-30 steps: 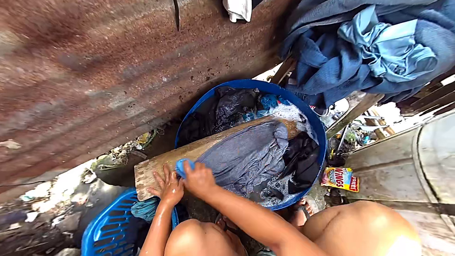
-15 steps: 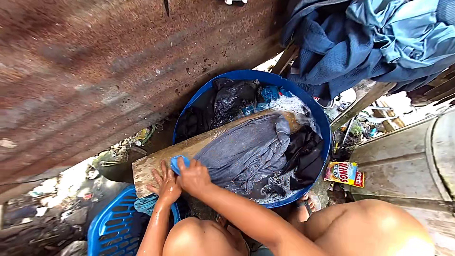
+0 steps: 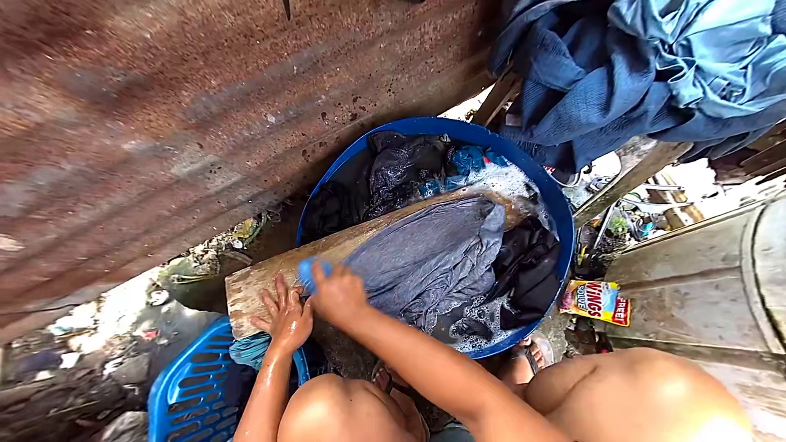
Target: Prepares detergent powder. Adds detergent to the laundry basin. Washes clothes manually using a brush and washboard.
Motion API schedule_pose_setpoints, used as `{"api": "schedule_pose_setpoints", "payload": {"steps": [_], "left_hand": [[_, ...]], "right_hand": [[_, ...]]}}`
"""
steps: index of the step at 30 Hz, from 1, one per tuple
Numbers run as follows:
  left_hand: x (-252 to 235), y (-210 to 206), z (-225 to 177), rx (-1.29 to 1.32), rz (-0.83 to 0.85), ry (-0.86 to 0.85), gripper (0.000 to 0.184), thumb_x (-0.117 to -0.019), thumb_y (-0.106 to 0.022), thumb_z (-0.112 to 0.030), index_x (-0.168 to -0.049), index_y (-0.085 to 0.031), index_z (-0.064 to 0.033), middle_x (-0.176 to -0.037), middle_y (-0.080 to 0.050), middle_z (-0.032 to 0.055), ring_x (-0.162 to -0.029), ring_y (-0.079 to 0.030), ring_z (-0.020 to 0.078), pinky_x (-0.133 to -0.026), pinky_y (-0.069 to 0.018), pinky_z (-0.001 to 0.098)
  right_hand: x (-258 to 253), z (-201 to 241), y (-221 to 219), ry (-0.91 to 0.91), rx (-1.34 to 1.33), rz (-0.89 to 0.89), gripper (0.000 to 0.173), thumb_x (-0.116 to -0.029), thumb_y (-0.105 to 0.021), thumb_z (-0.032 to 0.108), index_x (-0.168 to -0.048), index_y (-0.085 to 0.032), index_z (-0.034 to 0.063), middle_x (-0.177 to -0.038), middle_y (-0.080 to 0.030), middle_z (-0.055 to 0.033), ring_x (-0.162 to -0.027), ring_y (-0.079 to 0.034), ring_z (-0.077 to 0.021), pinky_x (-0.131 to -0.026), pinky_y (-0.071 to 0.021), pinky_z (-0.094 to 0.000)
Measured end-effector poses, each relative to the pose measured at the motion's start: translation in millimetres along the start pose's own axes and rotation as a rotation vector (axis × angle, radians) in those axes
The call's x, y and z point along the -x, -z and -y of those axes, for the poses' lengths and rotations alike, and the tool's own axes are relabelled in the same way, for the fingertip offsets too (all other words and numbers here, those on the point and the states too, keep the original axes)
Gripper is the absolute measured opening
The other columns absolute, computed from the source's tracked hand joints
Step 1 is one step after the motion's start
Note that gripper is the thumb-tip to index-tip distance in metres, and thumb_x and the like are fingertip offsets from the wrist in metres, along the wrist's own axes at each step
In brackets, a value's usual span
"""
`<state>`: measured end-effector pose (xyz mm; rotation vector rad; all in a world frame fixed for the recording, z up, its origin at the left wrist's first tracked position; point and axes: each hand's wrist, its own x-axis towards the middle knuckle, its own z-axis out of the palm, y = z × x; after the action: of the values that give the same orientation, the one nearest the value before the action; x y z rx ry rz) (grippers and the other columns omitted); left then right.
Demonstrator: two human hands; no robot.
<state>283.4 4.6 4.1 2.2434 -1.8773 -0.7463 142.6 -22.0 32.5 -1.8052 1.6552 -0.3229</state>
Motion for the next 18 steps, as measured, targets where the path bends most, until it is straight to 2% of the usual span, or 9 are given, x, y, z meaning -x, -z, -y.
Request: {"api": "schedule_pose_setpoints", "payload": {"steps": [1,3,5,7,9,10,12,15,18], "left_hand": [[0.8,-0.2,1.2,0.011,-0.001,0.001,0.045,-0.1074,-0.046,-0.028,-0.143,-0.053,-0.0001,-0.172,-0.001,0.0172,-0.156,0.007,0.0467,-0.11,0.0086,0.0806],[1.5,-0.9,1.6,0.042,-0.028,-0.023,0.038,-0.1068,-0.049,-0.03,-0.13,-0.059,-0.001,-0.172,-0.004,0.0187,-0.156,0.006,0.0485,-0.109,0.0079,0.0817],[0.8,-1.7,0.5,0.057,-0.034,-0.031,0.037,-0.1068,-0.049,-0.031,-0.127,-0.06,-0.0017,-0.172,-0.004,0.0188,-0.155,0.006,0.0493,-0.109,0.008,0.0818],[-0.5,-0.4,0.3,0.048,-0.017,-0.026,0.037,-0.1072,-0.049,-0.032,-0.128,-0.06,-0.0029,-0.172,-0.003,0.0181,-0.155,0.008,0.0492,-0.109,0.0084,0.0815],[-2.2,0.1,0.5,0.035,-0.006,-0.023,0.037,-0.1075,-0.048,-0.033,-0.128,-0.059,-0.0042,-0.172,-0.002,0.0167,-0.156,0.008,0.0481,-0.109,0.0085,0.0812],[-2.6,-0.5,-0.2,0.035,-0.008,-0.027,0.038,-0.1075,-0.048,-0.033,-0.129,-0.059,-0.0039,-0.172,-0.003,0.0166,-0.156,0.008,0.0483,-0.109,0.0084,0.0814],[-3.6,-0.6,0.3,0.04,-0.016,-0.035,0.038,-0.1077,-0.048,-0.032,-0.13,-0.059,-0.0038,-0.172,-0.003,0.0168,-0.156,0.007,0.0482,-0.109,0.0084,0.0815],[-1.3,-0.2,-0.9,0.043,-0.001,-0.025,0.038,-0.1082,-0.047,-0.033,-0.131,-0.059,-0.0043,-0.172,-0.003,0.0164,-0.156,0.008,0.0481,-0.109,0.0086,0.0814],[-2.0,0.7,-1.0,0.048,-0.009,-0.036,0.039,-0.1079,-0.048,-0.032,-0.132,-0.058,-0.0033,-0.172,-0.003,0.0177,-0.155,0.009,0.0491,-0.109,0.0087,0.0814]], "right_hand": [[6.6,6.9,1.7,0.064,0.017,0.103,0.065,-0.1014,-0.063,0.026,-0.16,-0.038,0.0132,-0.135,-0.058,-0.0335,-0.121,-0.061,-0.0495,-0.092,-0.0519,-0.0608],[6.0,-28.3,38.6,-0.003,0.037,0.079,0.062,-0.1017,-0.063,0.03,-0.159,-0.042,0.0184,-0.136,-0.06,-0.0288,-0.12,-0.063,-0.0471,-0.089,-0.0538,-0.0637],[0.8,-101.9,98.0,-0.229,0.098,-0.121,0.063,-0.0997,-0.064,0.035,-0.156,-0.045,0.0142,-0.132,-0.063,-0.0293,-0.114,-0.066,-0.0488,-0.085,-0.0537,-0.0672],[-4.3,-180.0,154.7,-0.489,0.126,-0.258,0.073,-0.0991,-0.064,0.039,-0.16,-0.036,0.0106,-0.133,-0.059,-0.0358,-0.115,-0.062,-0.0561,-0.087,-0.0498,-0.0729],[-5.6,-218.3,192.1,-0.629,0.106,-0.28,0.076,-0.0978,-0.067,0.038,-0.16,-0.033,0.0119,-0.133,-0.058,-0.0376,-0.121,-0.058,-0.0586,-0.093,-0.0451,-0.076],[-4.4,-219.0,202.7,-0.617,0.086,-0.248,0.076,-0.0967,-0.069,0.038,-0.159,-0.034,0.0118,-0.132,-0.06,-0.0359,-0.123,-0.058,-0.0567,-0.095,-0.0445,-0.0751],[6.0,-196.8,200.7,-0.409,-0.029,-0.164,0.077,-0.0912,-0.078,0.031,-0.154,-0.04,0.0074,-0.126,-0.064,-0.033,-0.118,-0.062,-0.0525,-0.096,-0.0472,-0.0721],[56.3,-136.7,152.4,-0.052,-0.1,0.253,0.066,-0.0843,-0.085,0.017,-0.139,-0.052,-0.0001,-0.116,-0.067,-0.0264,-0.106,-0.067,-0.0409,-0.094,-0.0538,-0.0608],[87.9,-124.9,97.5,0.02,0.144,0.657,0.066,-0.0859,-0.082,0.009,-0.142,-0.05,-0.0025,-0.122,-0.063,-0.0334,-0.115,-0.061,-0.0519,-0.095,-0.0467,-0.0706]]}}
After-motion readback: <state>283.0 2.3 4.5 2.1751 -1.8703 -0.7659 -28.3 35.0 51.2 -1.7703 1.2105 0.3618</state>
